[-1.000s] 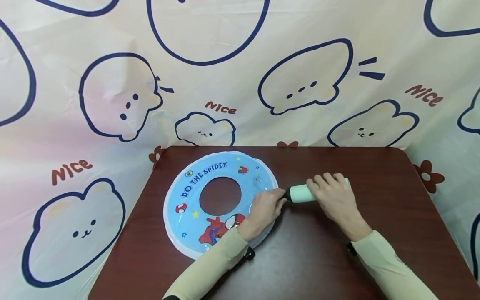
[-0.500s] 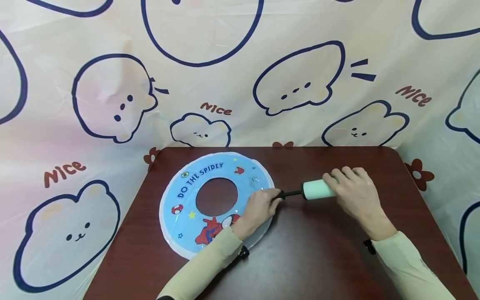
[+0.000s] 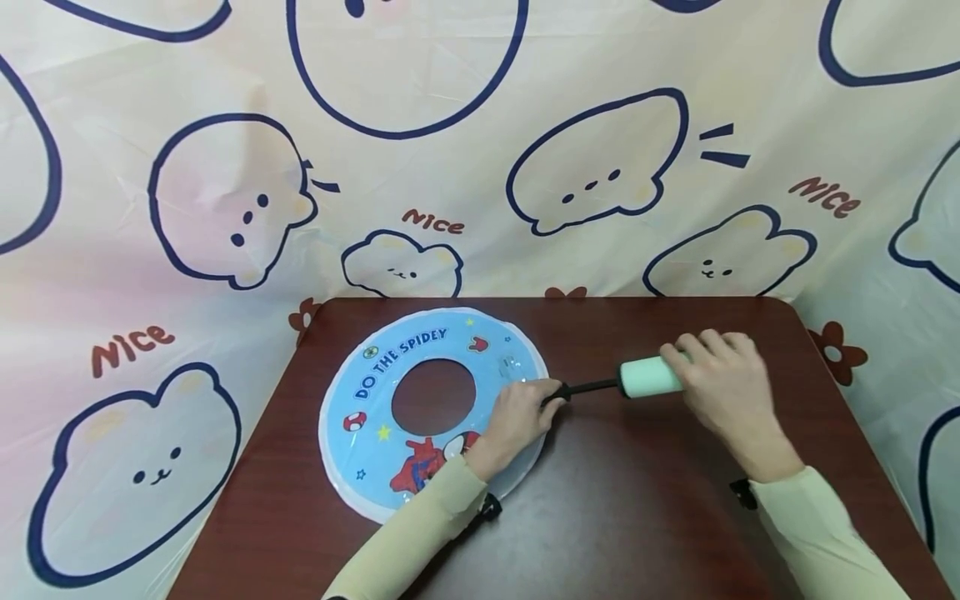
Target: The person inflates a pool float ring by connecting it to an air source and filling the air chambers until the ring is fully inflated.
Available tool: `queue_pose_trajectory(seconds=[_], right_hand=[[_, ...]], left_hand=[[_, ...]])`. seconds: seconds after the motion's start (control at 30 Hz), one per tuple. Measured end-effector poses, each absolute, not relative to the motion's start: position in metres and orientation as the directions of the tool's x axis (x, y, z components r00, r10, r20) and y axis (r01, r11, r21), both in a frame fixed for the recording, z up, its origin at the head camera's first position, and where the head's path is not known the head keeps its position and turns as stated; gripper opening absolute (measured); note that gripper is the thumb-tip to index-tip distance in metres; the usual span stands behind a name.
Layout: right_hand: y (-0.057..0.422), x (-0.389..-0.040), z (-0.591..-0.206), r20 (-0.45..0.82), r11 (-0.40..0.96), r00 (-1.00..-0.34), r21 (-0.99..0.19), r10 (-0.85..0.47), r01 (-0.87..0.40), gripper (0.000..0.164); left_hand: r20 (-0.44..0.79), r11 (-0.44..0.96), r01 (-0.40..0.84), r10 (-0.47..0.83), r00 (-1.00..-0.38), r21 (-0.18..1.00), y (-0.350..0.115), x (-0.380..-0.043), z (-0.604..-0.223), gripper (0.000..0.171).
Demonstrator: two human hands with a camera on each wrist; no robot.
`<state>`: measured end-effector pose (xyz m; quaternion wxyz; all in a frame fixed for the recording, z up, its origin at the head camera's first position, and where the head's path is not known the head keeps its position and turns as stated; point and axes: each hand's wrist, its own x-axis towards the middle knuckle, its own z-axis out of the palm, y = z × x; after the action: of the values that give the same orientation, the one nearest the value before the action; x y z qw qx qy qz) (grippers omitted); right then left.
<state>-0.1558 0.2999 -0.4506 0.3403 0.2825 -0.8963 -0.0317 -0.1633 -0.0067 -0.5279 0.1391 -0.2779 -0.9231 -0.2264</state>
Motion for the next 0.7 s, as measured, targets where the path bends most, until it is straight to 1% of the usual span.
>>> queue_pose_trajectory(seconds=[0.17, 0.33, 0.47, 0.7], right_hand=[[0.265, -0.166, -0.471, 0.577, 0.8, -0.576, 0.266, -0.579, -0.538, 0.038], [0.241, -0.176, -0.476, 0.577, 0.801, -0.574, 0.28, -0.581, -0.529, 0.036], [0.229, -0.184, -0.478, 0.567, 0.787, -0.56, 0.31, -0.604, -0.534, 0.038], [0.225, -0.185, -0.482, 0.549, 0.773, -0.561, 0.305, -0.62, -0.556, 0.039]], left_hand=[[0.37, 0.748, 0.562, 0.44, -0.818, 0.354, -0.008, -0.164, -0.527, 0.011], [0.36, 0.747, 0.539, 0.415, -0.836, 0.389, -0.005, -0.165, -0.525, 0.011], [0.373, 0.77, 0.517, 0.386, -0.844, 0.374, -0.002, -0.165, -0.525, 0.008], [0.377, 0.793, 0.513, 0.387, -0.842, 0.33, 0.0, -0.164, -0.527, 0.007]])
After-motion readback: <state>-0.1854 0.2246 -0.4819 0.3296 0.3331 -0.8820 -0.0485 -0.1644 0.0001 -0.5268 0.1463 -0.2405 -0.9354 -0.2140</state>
